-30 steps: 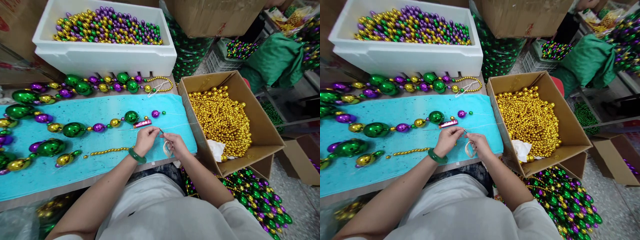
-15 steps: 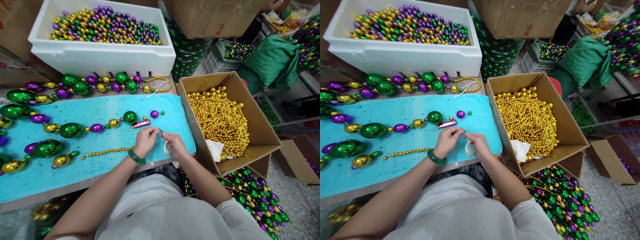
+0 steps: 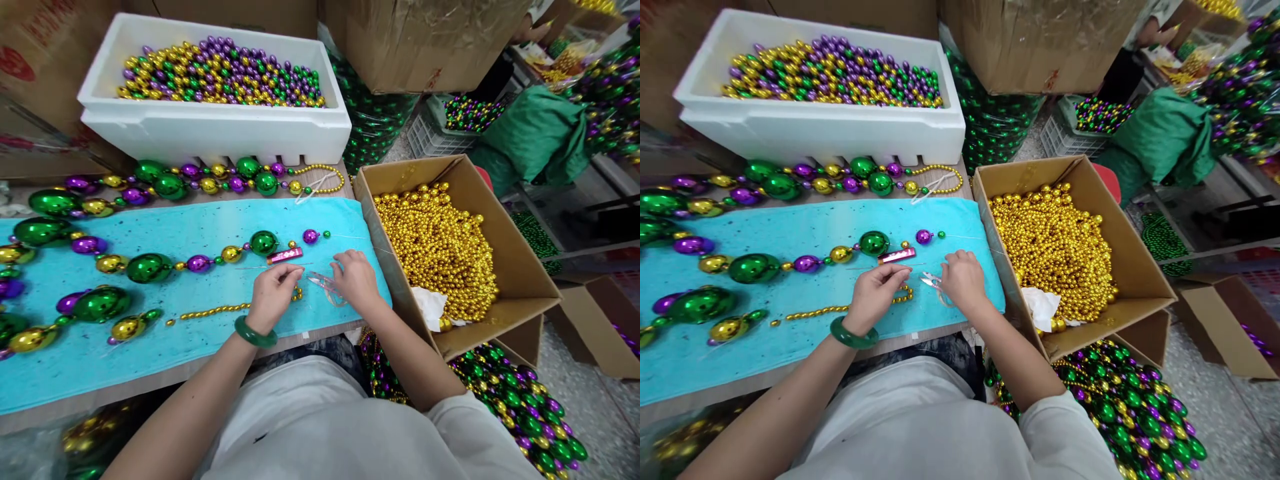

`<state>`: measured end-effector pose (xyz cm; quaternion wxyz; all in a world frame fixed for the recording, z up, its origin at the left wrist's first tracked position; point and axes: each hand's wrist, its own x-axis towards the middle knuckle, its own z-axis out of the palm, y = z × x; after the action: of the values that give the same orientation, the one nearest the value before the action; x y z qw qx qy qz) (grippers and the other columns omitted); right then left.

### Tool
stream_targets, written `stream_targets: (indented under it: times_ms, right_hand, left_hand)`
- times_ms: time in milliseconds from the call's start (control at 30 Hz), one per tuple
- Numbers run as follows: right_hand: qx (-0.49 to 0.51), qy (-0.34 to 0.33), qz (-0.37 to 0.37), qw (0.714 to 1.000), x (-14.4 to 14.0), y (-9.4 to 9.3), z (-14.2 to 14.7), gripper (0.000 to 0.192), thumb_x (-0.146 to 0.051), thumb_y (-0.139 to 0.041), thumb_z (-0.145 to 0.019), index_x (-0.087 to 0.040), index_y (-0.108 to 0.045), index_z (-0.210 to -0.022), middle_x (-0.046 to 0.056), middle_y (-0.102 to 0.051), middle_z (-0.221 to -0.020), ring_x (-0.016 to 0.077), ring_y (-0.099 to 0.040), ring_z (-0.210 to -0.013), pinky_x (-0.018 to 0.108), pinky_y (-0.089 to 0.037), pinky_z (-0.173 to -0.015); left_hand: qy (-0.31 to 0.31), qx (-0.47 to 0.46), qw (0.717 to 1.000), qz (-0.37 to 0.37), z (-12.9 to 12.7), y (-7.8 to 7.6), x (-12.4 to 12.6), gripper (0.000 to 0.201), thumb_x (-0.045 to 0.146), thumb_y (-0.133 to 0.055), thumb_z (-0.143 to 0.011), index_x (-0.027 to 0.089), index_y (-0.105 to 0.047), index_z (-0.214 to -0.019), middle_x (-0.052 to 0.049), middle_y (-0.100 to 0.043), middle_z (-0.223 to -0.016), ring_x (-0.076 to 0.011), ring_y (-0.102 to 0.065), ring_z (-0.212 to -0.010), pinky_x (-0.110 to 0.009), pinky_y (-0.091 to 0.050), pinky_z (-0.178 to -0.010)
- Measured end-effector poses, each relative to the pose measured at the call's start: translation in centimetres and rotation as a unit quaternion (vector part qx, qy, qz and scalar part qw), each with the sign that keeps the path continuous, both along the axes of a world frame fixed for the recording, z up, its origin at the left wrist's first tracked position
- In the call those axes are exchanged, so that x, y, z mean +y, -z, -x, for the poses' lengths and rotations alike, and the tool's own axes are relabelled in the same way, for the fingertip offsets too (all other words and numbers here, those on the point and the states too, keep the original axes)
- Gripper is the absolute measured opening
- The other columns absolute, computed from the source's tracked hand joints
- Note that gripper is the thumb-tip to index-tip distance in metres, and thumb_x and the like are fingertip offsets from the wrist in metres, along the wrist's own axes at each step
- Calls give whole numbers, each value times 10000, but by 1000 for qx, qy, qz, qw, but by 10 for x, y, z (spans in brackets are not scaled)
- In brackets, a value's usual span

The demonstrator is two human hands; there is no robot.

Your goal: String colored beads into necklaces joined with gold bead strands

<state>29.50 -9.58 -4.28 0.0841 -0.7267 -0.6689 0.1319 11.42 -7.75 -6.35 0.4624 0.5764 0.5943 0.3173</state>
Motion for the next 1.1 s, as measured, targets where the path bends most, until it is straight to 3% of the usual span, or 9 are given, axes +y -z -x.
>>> stream_targets:
  times_ms: [133, 233, 433, 567, 667, 767, 900, 1000, 1100]
  right_hand:
    - [15, 21, -25, 999, 39, 8, -12, 301, -206, -417, -922, -152, -658, -1092, 116, -614, -1088, 231, -543, -1025, 312, -394, -875]
    - [21, 28, -5, 999, 64, 16, -15, 300, -197, -463, -887, -190, -655, -1118, 96, -594, -1130, 214, -575, -1001, 292, -419, -814]
    - [62, 11, 34, 997, 87, 11, -13, 232, -174, -478, -846, -184, -691, -937, 75, -660, -984, 191, -598, -875, 266, -409, -707]
    - [104, -34, 33, 993, 97, -25, -11, 174, -168, -532, -795, -167, -690, -867, 25, -667, -788, 149, -572, -742, 234, -382, -650]
    - [112, -105, 5, 988, 102, -65, -4, 105, -187, -591, -765, -170, -693, -783, 8, -633, -704, 137, -533, -673, 242, -353, -628]
    - [125, -160, -48, 978, 103, -106, 4, 79, -164, -596, -766, -173, -675, -761, -3, -600, -665, 131, -512, -654, 253, -348, -632]
    - [289, -203, -100, 930, 105, -142, 14, 49, -146, -620, -756, -158, -606, -712, 5, -609, -739, 114, -519, -700, 256, -382, -639]
    - [460, -216, -41, 860, 106, -152, 24, 115, -247, -636, -788, -169, -559, -752, 15, -621, -794, 102, -546, -699, 249, -407, -590]
    - [550, -212, 5, 808, 107, -153, 38, 179, -317, -660, -784, -193, -531, -788, -4, -602, -728, 106, -581, -666, 237, -415, -526]
  left_hand:
    - [2, -26, 1000, 6, 6, -9, -6, 264, 417, -605, -754, 192, -724, -826, -36, -718, -801, -181, -635, -730, -294, -496, -694]
    - [0, -21, 1000, 0, 11, -15, -8, 259, 413, -608, -752, 193, -723, -827, -35, -715, -801, -179, -629, -727, -291, -492, -688]
    - [-4, -27, 1000, -14, 26, -11, -3, 248, 402, -592, -779, 194, -710, -842, -32, -697, -790, -163, -616, -676, -282, -500, -657]
    - [15, -52, 994, -91, 22, -19, 10, 228, 364, -546, -822, 195, -699, -834, -69, -672, -1036, -166, -633, -782, -285, -524, -680]
    - [69, -33, 982, -171, 9, -28, 22, 198, 291, -523, -844, 197, -696, -819, -87, -560, -1294, -217, -594, -1072, -343, -513, -855]
    - [100, 13, 969, -225, -3, -32, 32, 183, 212, -512, -850, 184, -690, -821, -102, -510, -1360, -237, -494, -1244, -401, -430, -1009]
    - [50, 53, 963, -261, -5, -30, 39, 187, 183, -505, -863, 168, -691, -861, -116, -471, -1398, -228, -458, -1286, -379, -389, -1056]
    - [26, 78, 961, -266, 1, -29, 39, 198, 203, -494, -879, 180, -690, -884, -101, -476, -1396, -227, -485, -1260, -357, -424, -1019]
    - [18, 111, 961, -252, 5, -31, 37, 228, 240, -463, -901, 199, -687, -903, -67, -406, -1460, -222, -567, -1150, -339, -469, -946]
